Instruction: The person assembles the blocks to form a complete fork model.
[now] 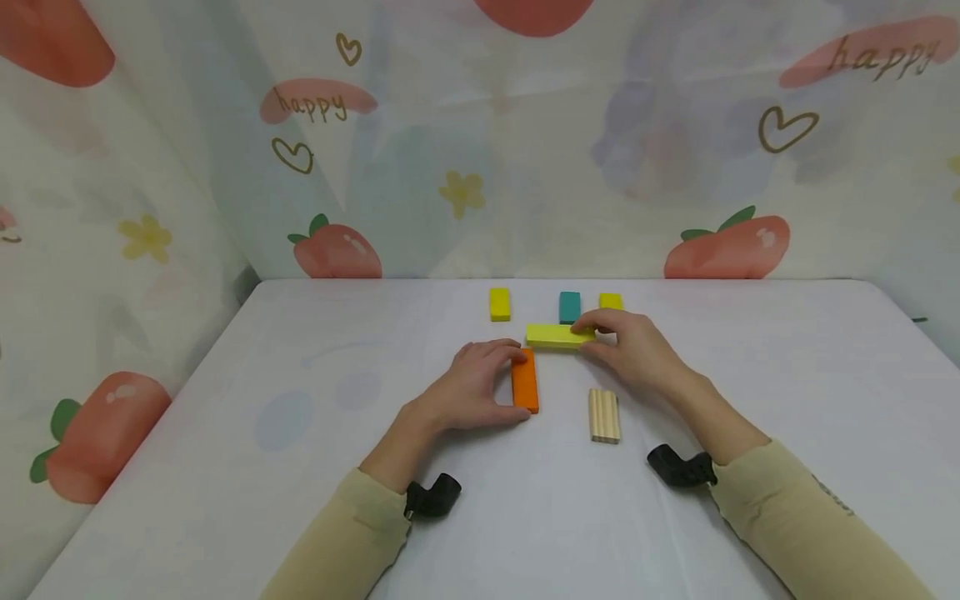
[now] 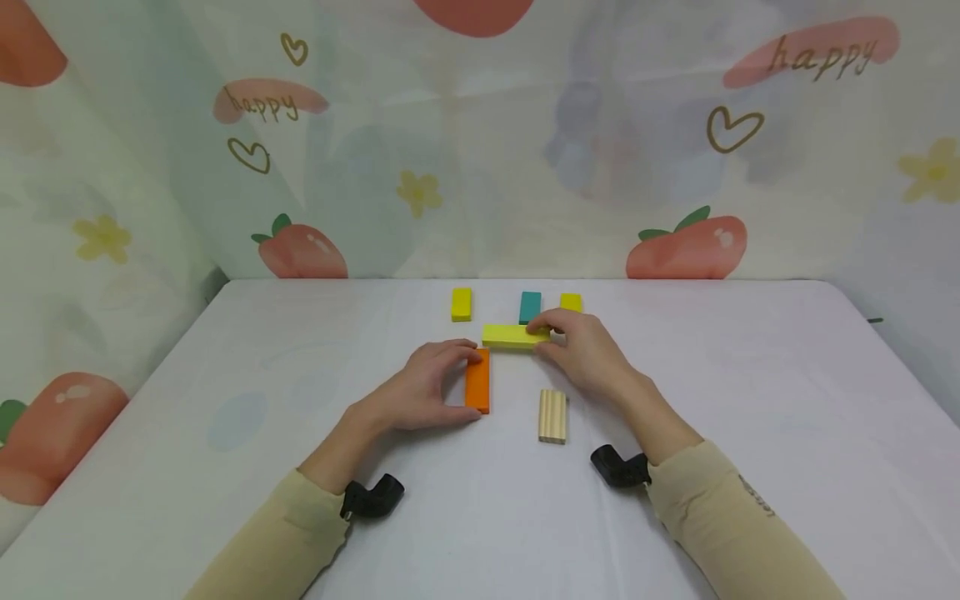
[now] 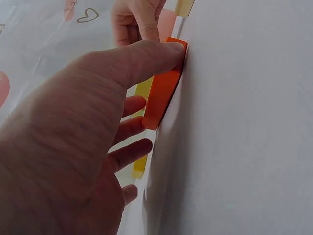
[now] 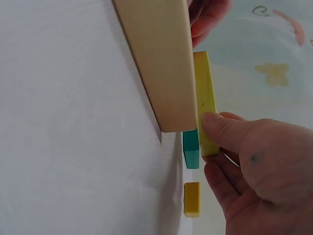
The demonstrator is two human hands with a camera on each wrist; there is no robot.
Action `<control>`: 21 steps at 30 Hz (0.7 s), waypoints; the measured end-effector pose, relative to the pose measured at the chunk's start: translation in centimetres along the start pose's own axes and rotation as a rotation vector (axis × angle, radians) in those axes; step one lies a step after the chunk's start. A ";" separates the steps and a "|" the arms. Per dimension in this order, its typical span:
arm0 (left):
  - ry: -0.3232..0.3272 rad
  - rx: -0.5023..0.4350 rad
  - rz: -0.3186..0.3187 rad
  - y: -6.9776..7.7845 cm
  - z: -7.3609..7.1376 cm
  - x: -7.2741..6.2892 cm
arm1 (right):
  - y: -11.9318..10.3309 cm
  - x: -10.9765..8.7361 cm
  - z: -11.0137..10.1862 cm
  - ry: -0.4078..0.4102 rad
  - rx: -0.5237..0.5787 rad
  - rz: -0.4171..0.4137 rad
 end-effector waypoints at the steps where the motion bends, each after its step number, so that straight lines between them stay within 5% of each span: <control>1: -0.003 0.000 0.001 0.1 0.1 0.1 | 0.0 0.0 0.0 -0.002 0.000 0.003; 21: -0.034 0.023 0.008 1.2 0.4 0.7 | 0.2 1.0 0.3 0.004 0.009 0.013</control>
Point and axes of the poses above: each hand's wrist, its own x-axis towards the middle knuckle, its own z-axis out of the palm, y = z × x, the point moved 4 cm from there along x, towards the middle knuckle, and after that the axes turned 7 degrees about z, right-handed, at the moved point
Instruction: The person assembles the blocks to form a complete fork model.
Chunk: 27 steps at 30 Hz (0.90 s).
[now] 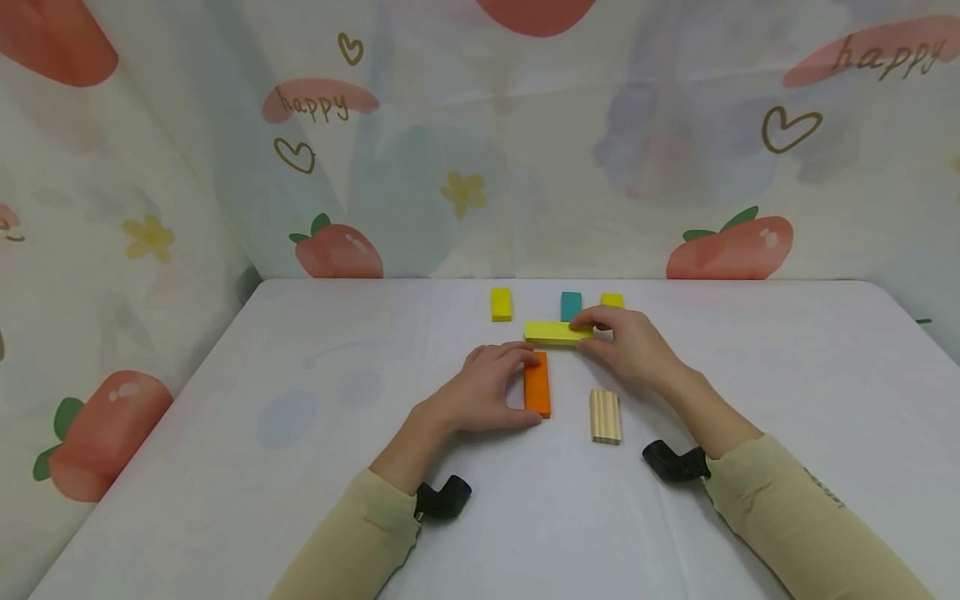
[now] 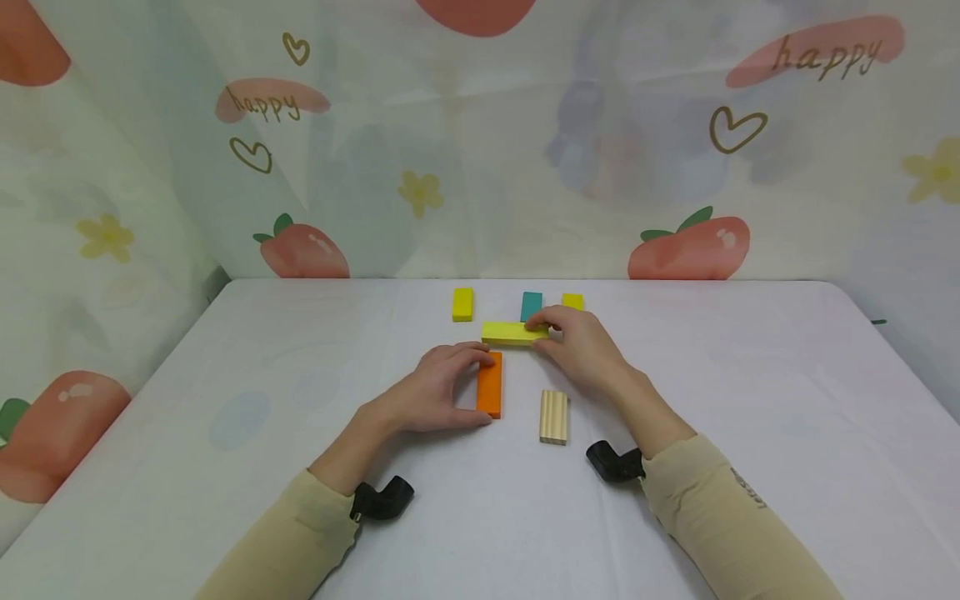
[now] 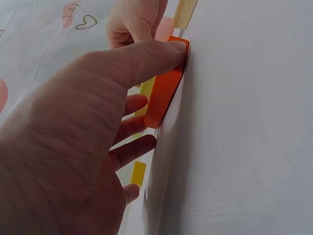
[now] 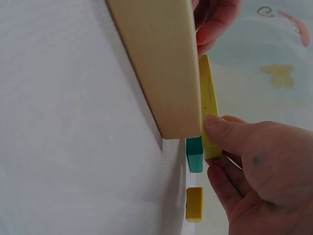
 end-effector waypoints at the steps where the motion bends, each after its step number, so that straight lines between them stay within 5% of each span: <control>1: -0.003 0.000 0.002 0.0 0.0 0.0 | 0.0 0.0 0.0 0.001 0.000 -0.001; 27: -0.038 0.012 0.030 1.3 0.5 0.9 | 0.0 0.6 0.5 -0.049 -0.029 0.014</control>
Point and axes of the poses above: each hand's wrist, its own x-axis towards the middle knuckle, its own z-axis out of the palm, y = z × x, the point moved 4 cm from there along x, towards the middle knuckle, and after that the axes turned 7 degrees about z, right-handed, at the moved point
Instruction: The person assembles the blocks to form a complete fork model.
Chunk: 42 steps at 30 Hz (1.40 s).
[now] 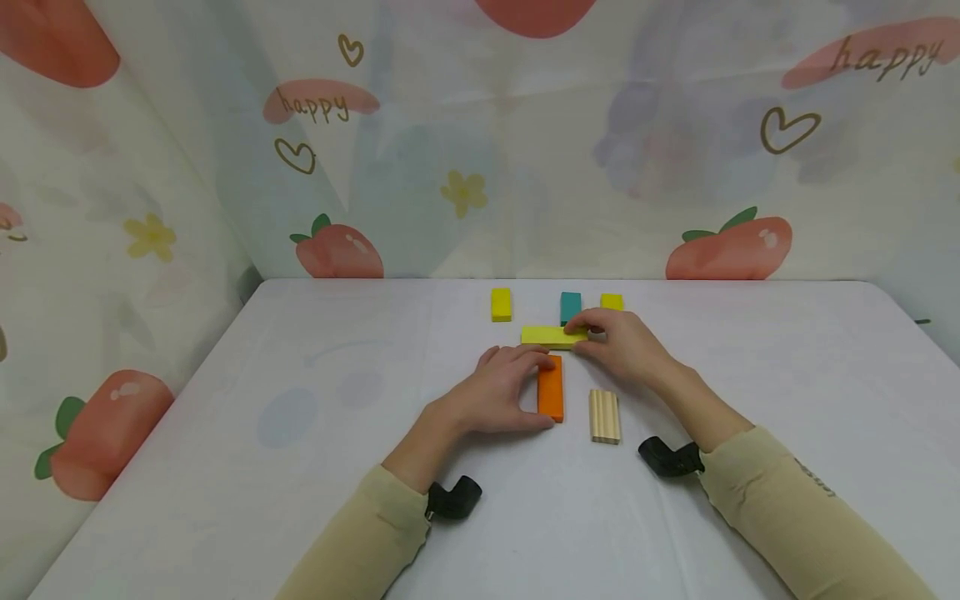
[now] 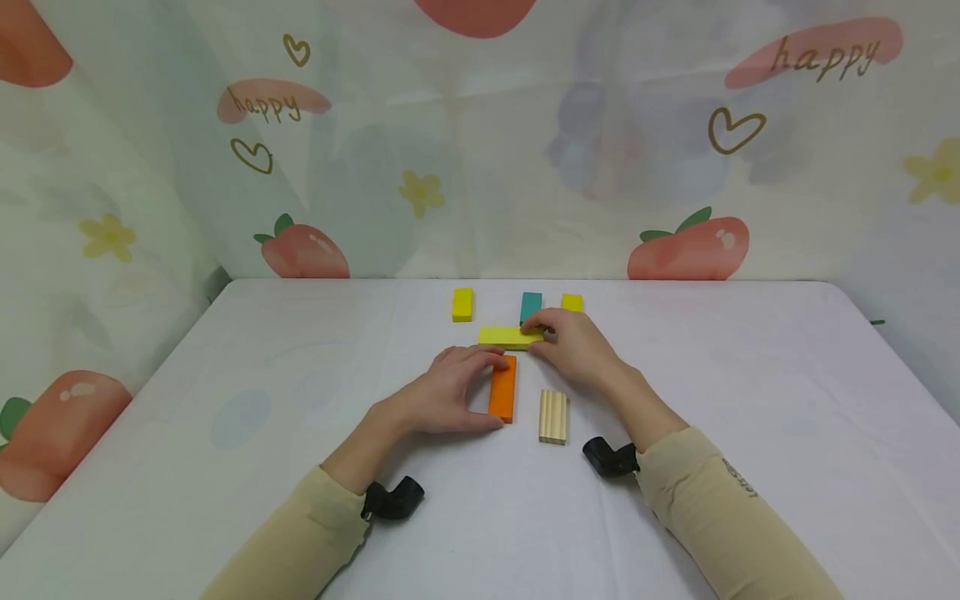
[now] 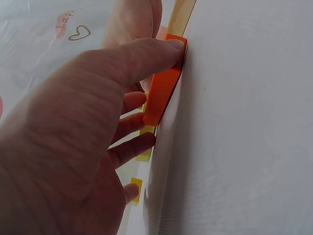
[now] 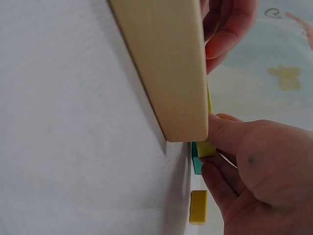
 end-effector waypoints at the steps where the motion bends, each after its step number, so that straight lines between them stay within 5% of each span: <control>1: 0.001 0.001 0.000 0.0 0.0 0.0 | 0.0 0.0 0.0 -0.001 -0.002 0.001; 20: 0.001 0.019 -0.014 0.1 0.1 0.1 | 0.0 0.2 0.2 -0.033 -0.030 0.024; 30: 0.051 0.000 0.048 -0.1 -0.1 -0.2 | 0.0 0.1 0.0 -0.024 0.015 0.012; 42: 0.032 -0.045 0.150 0.1 -0.1 -0.6 | 0.1 0.0 -0.5 -0.028 0.009 0.018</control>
Point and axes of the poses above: each hand's wrist, its own x-axis towards the middle knuckle, its own z-axis out of the palm, y = z × x, the point moved 4 cm from there along x, towards the middle knuckle, and after that the axes turned 7 degrees about z, right-handed, at the moved point
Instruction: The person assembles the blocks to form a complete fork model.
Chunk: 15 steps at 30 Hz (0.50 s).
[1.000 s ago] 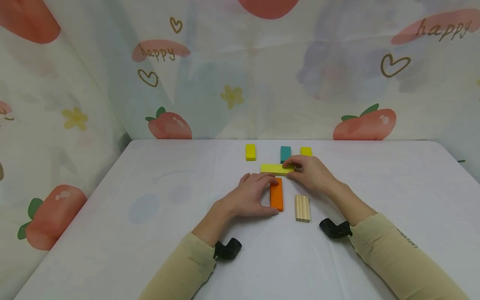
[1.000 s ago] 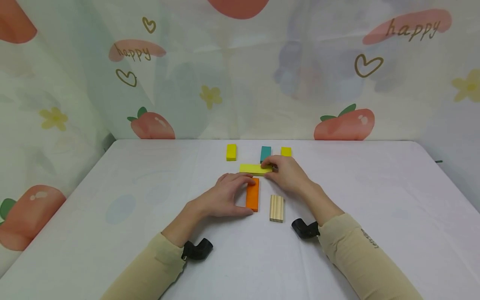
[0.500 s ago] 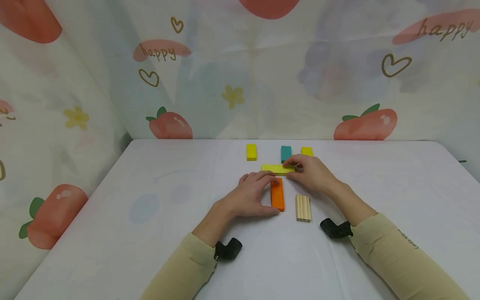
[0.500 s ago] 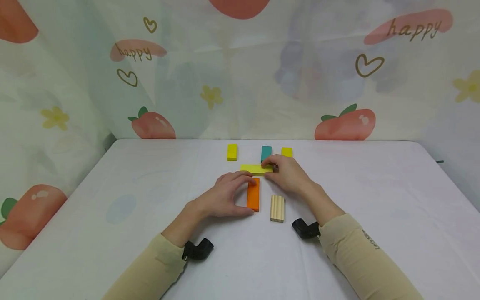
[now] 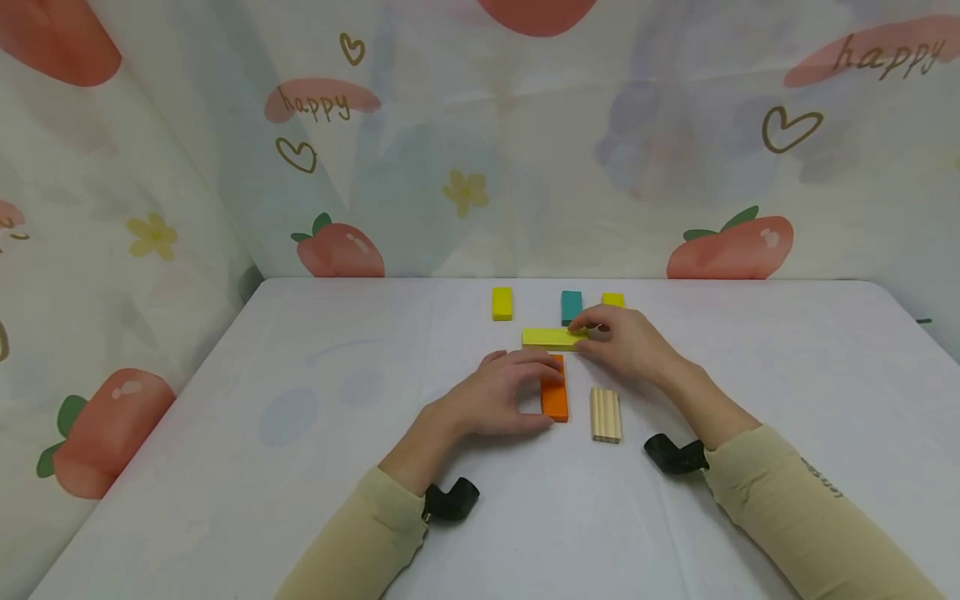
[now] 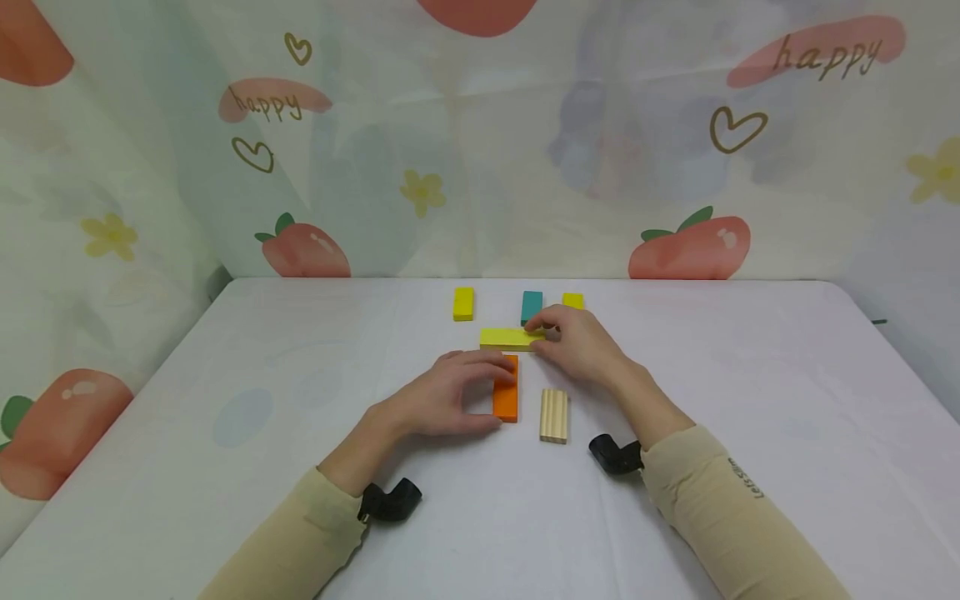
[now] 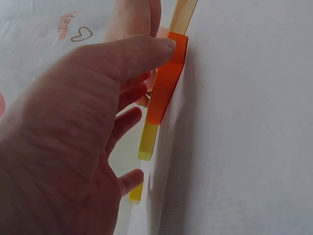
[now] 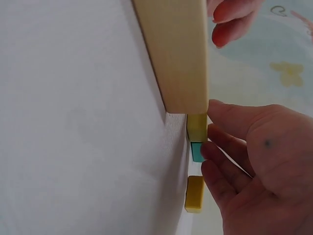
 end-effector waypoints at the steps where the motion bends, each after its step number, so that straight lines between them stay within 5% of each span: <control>1: -0.002 0.000 0.004 0.0 0.0 0.0 | 0.0 0.0 0.0 -0.003 -0.003 0.000; 15: -0.005 0.015 0.065 0.2 -0.1 0.0 | 0.2 0.2 0.0 -0.033 -0.047 -0.013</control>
Point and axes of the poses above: each hand's wrist, its own x-axis towards the middle knuckle, its own z-axis out of the palm, y = z × x, the point moved 4 cm from there along x, towards the middle knuckle, and after that the axes turned 7 degrees about z, right-handed, at the moved point
